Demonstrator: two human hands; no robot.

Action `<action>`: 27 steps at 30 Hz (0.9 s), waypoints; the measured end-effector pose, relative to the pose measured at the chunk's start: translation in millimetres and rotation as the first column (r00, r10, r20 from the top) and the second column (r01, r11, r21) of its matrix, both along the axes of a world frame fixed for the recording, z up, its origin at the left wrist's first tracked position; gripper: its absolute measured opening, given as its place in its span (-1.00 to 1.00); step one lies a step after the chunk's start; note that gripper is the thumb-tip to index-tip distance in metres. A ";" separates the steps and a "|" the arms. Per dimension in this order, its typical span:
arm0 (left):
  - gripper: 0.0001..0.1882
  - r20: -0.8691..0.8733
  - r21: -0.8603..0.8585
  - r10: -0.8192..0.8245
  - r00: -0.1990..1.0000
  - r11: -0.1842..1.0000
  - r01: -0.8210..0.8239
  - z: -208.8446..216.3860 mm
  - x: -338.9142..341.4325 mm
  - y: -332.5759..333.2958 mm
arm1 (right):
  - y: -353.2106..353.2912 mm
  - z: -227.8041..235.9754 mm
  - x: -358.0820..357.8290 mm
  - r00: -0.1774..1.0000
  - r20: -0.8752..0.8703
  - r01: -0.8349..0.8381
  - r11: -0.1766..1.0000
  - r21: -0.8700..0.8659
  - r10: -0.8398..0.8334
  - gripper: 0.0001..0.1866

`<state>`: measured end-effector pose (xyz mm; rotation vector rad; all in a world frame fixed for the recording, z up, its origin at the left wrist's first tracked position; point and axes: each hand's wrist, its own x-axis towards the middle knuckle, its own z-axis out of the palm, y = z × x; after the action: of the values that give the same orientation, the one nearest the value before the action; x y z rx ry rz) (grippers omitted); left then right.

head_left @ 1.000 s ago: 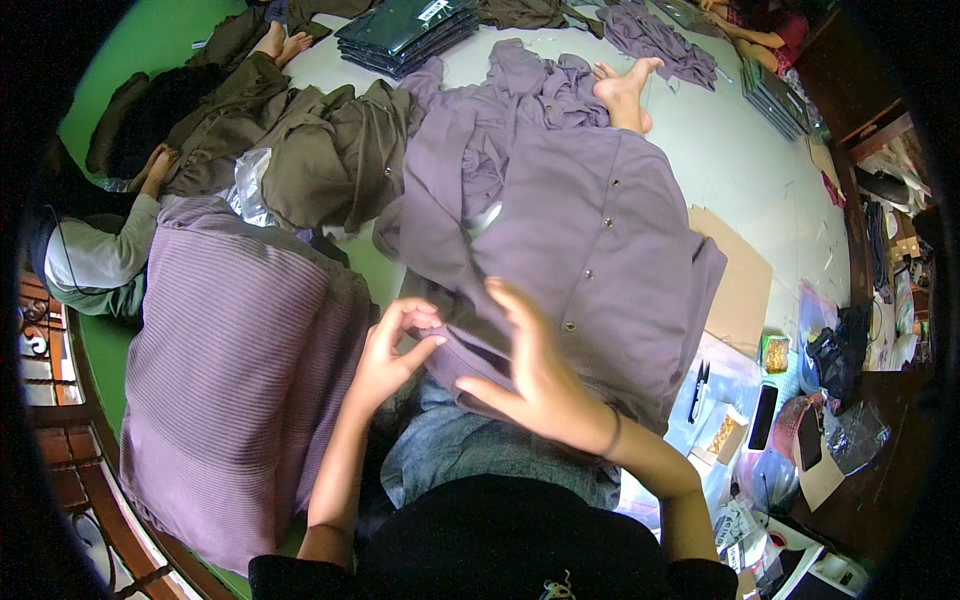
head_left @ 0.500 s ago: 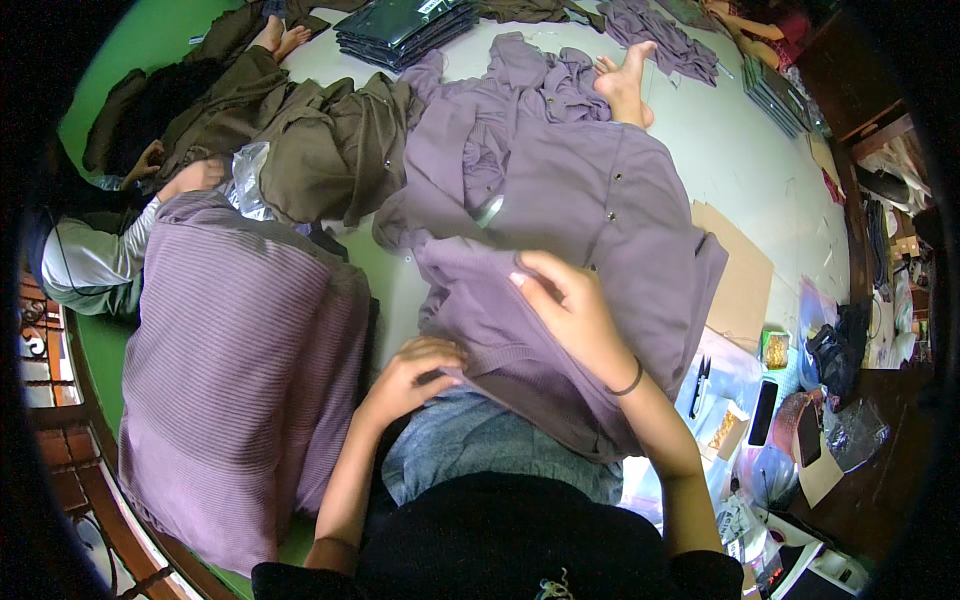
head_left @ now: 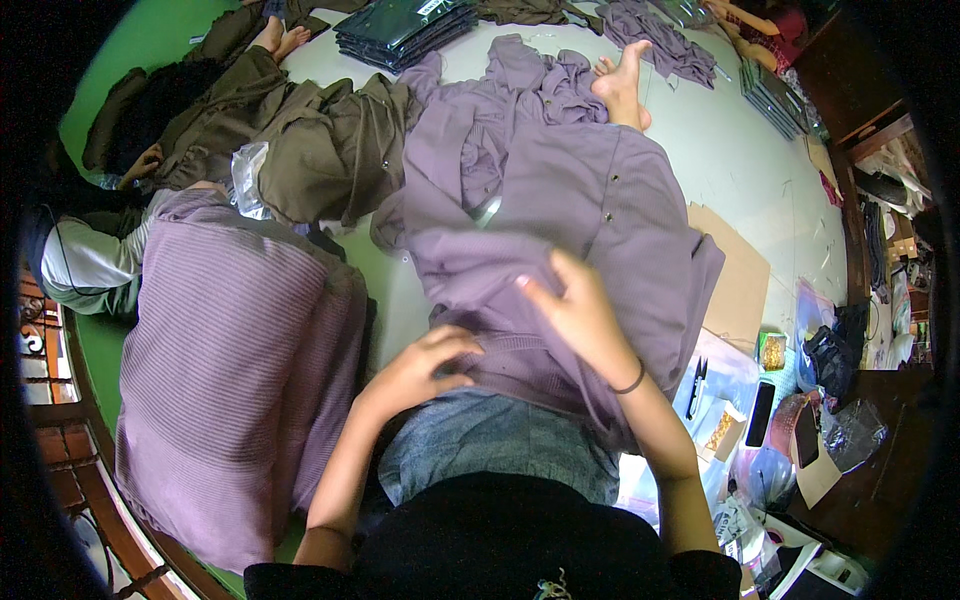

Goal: The person uses a small blade to trim threads and loose fabric from a purple button-up garment laid on the floor. They repeatedly cut small areas, then button the garment and smooth it out.

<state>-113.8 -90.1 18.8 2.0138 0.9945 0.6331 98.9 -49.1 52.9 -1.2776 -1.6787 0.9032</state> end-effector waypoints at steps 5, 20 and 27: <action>-0.88 -0.074 0.052 -0.054 0.996 0.997 0.058 -11.6 -3.7 -3.7 | 2.4 16.1 7.9 0.989 -0.090 0.129 0.988 0.087 -0.121 -0.76; -0.86 -0.045 -0.238 0.032 0.998 0.970 -0.042 4.1 -24.7 -14.5 | -57.8 -28.7 -44.9 0.662 0.681 -0.441 0.897 0.019 0.312 -0.46; -0.86 0.397 -0.289 0.532 0.748 0.846 -0.448 1.3 -17.7 5.7 | -45.2 -20.2 -33.1 0.767 0.568 -0.475 0.860 0.186 0.300 -0.60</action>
<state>-131.5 -84.4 20.1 1.3306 1.2330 1.2046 65.8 -94.3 32.8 -1.0051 -2.4856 0.4823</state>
